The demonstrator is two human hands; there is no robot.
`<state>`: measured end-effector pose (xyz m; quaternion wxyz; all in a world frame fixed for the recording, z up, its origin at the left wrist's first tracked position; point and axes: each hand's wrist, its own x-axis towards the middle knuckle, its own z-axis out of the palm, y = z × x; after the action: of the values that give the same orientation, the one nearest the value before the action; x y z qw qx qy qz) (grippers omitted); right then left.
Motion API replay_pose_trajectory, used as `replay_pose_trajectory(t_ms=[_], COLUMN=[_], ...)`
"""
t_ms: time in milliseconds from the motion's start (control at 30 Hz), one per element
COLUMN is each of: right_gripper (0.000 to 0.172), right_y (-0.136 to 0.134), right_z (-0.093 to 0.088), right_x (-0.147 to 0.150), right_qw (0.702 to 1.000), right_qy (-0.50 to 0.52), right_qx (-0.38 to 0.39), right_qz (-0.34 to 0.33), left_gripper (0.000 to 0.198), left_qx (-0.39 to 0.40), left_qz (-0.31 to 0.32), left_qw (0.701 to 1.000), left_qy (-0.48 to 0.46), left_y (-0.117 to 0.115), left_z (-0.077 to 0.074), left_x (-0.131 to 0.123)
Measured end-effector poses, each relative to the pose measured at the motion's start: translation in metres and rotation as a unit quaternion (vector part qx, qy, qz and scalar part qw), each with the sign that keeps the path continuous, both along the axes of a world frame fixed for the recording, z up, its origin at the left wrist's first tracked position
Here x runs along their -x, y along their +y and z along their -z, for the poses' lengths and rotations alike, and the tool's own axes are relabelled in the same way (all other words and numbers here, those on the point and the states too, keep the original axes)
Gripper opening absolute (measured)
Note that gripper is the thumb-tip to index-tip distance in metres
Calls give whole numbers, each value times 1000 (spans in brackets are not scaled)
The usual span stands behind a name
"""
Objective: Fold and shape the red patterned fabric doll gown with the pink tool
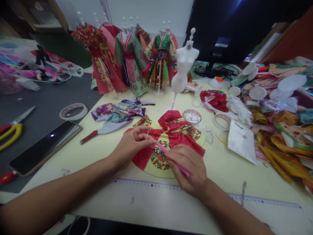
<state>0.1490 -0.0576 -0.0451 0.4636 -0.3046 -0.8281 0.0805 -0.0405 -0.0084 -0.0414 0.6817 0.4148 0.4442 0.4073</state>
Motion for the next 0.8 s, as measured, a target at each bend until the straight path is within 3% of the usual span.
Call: replay_pose_trajectory(t_ms=[800], right_gripper=[32], right_y=[-1], right_z=[-8], right_x=[1], right_qw=[1000], right_qy=[-3], right_qx=[26], right_qz=[11], left_gripper=[40], left_qx=[-13], left_qz=[8], left_qw=[1000], left_qy=[12], left_y=[0], left_z=[2], left_x=[1])
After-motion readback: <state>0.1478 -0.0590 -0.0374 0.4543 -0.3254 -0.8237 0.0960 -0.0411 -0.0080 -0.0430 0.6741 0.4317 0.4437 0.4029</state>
